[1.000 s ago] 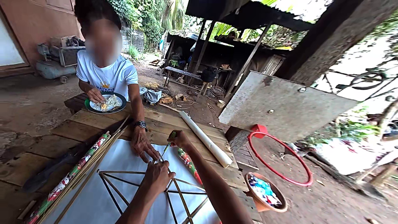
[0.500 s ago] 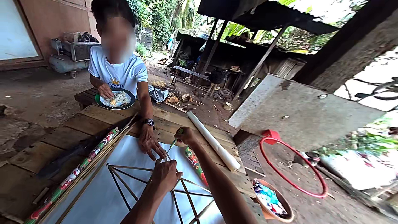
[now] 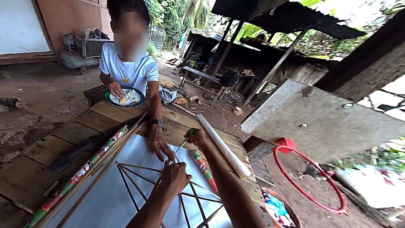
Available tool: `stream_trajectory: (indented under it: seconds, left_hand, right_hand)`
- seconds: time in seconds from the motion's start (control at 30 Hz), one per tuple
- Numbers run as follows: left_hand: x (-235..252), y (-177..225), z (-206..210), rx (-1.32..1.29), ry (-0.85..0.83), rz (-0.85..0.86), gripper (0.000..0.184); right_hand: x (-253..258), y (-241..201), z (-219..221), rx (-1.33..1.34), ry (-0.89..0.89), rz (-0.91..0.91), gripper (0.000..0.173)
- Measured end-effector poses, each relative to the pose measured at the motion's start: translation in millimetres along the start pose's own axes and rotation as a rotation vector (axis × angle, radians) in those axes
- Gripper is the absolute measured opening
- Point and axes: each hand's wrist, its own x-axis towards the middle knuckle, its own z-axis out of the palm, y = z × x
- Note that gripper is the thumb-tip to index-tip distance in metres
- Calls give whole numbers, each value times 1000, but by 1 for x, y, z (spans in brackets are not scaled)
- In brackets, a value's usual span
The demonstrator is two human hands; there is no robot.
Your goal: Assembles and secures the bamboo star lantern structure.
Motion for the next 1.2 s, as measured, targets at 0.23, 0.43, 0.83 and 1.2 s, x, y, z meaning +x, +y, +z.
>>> stream_trajectory:
  seconds: [0.23,0.43,0.83,1.2]
  left_hand:
    - [-2,-1,0,-17,-2,11,52]
    - [-2,-2,0,-40,-1,17,51]
    - [0,-4,5,-132,12,28,50]
    - [-1,-3,6,-181,43,42,48]
  right_hand:
    - [-2,1,0,13,25,-6,17]
    - [-3,0,1,11,64,-14,16]
    - [-52,-63,-10,163,-6,-337,10]
    - [-83,-90,43,19,-431,-482,8]
